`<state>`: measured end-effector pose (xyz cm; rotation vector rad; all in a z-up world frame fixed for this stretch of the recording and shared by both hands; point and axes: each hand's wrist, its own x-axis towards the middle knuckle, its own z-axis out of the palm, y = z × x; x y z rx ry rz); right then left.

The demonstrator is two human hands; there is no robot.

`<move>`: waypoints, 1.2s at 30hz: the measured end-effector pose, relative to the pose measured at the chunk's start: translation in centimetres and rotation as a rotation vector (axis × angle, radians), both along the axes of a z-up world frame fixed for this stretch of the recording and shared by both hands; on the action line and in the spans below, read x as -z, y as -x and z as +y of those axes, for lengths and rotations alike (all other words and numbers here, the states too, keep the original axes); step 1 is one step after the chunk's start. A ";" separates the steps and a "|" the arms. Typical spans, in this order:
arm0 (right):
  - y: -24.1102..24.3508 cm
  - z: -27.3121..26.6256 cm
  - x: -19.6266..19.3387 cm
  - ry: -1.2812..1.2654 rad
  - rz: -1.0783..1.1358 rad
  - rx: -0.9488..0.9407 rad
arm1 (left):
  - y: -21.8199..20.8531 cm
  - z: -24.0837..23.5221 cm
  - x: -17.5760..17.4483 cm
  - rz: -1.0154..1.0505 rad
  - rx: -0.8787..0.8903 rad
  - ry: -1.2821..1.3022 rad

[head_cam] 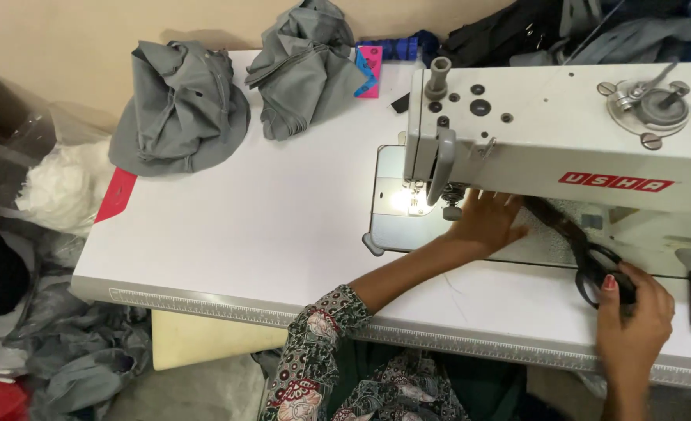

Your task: Sewing grey fabric pieces using an industrial sewing machine to assemble hats.

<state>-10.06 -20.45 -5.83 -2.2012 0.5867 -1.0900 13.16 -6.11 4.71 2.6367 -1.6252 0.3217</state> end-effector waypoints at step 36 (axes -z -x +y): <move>0.2 -0.3 2.6 0.078 0.058 0.012 | 7.6 22.8 -16.6 0.516 -0.170 0.780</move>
